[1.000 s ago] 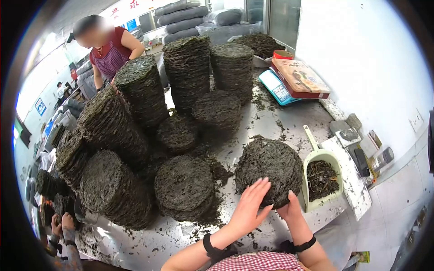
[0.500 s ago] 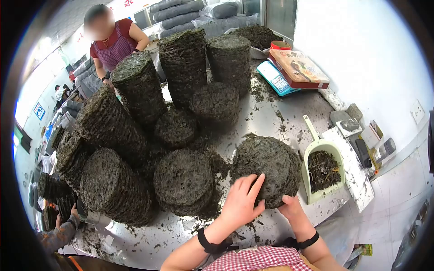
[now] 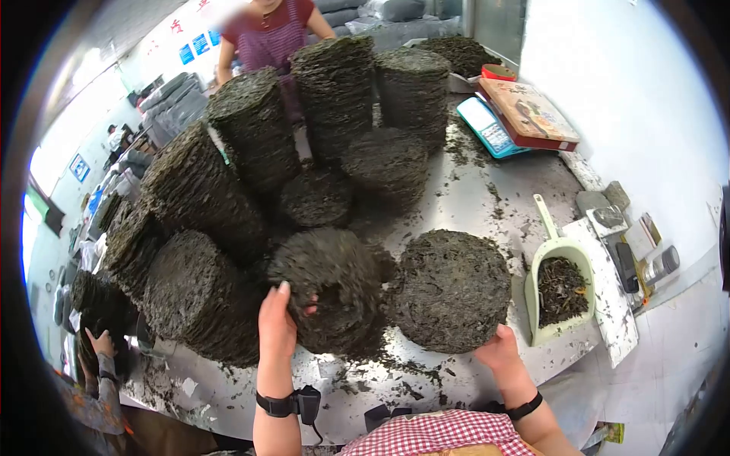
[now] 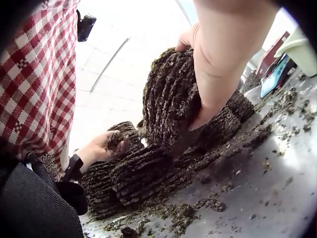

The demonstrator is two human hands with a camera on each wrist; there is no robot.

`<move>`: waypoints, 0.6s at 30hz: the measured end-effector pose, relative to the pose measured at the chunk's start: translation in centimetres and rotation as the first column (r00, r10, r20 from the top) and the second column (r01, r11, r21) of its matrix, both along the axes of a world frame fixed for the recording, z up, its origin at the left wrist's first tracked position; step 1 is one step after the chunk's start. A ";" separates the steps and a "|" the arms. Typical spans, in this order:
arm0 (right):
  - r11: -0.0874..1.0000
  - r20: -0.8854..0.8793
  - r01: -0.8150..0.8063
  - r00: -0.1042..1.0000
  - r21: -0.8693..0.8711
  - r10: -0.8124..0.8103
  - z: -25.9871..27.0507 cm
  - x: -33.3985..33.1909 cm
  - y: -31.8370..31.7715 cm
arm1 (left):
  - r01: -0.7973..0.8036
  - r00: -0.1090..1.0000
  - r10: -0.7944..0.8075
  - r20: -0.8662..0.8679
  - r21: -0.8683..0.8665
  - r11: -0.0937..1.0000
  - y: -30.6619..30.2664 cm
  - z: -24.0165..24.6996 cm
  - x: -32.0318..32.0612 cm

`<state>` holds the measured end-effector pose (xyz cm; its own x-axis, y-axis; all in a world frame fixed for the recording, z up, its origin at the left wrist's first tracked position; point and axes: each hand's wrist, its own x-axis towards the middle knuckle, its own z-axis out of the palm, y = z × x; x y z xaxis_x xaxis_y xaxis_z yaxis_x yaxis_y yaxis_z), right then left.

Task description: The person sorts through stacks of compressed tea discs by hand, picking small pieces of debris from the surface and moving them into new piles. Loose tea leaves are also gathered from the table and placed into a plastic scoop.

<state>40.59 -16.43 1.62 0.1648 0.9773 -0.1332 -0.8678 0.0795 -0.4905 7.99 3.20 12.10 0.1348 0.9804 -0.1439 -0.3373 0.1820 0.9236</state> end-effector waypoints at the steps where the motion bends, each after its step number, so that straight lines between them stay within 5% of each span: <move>1: 1.000 0.013 -0.008 1.000 0.003 0.008 -0.4 0.2 0.0 | 0.036 0.996 -0.034 -0.079 0.013 0.999 -0.2 -0.5 -0.6; 3: 0.998 0.009 -0.060 0.998 0.034 0.060 0.0 0.0 0.5 | 0.047 0.985 -0.039 -0.170 0.040 0.998 -0.1 -1.9 -1.9; 4: 0.996 0.004 -0.075 0.997 0.037 0.075 0.1 -0.3 1.1 | -0.226 0.890 0.155 -0.428 -0.119 0.967 -0.2 -2.4 -2.5; 6: 0.996 0.016 -0.075 0.997 0.048 0.075 0.2 0.0 0.5 | 0.028 0.757 0.163 -0.632 0.281 0.959 -0.1 -2.7 -2.8; 9: 0.999 0.028 -0.024 0.999 0.025 0.023 -0.4 0.4 -0.4 | 0.132 0.307 0.677 -0.669 0.734 0.666 -2.1 0.8 -0.3; 10: 0.999 0.026 -0.023 0.999 0.042 0.022 -0.4 0.2 -0.3 | 0.198 0.359 0.701 -0.617 0.784 0.588 -2.7 1.7 0.5; 12: 1.000 0.040 0.003 0.999 0.022 -0.004 -0.7 0.3 -0.8 | 0.409 0.580 0.377 -0.722 0.658 0.632 -4.5 1.5 2.8; 14: 0.999 0.067 0.045 0.997 -0.006 -0.044 -0.9 0.1 -0.6 | 0.789 0.429 0.142 -0.892 0.447 0.421 -6.8 1.8 7.3; 16: 0.999 0.042 0.029 0.999 -0.044 -0.027 -0.5 -0.4 -0.5 | 0.876 0.414 -0.048 -0.909 0.383 0.293 -8.4 0.7 10.8; 18: 0.999 0.091 0.046 0.995 0.007 -0.047 0.8 -0.9 -0.3 | 0.862 0.457 0.010 -0.890 0.445 0.241 -8.9 -0.9 12.4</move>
<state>39.66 -16.69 2.41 0.2214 0.9689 -0.1108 -0.8146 0.1213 -0.5672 20.36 -5.72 11.15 0.8753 0.3777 0.3021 0.2052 -0.8557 0.4751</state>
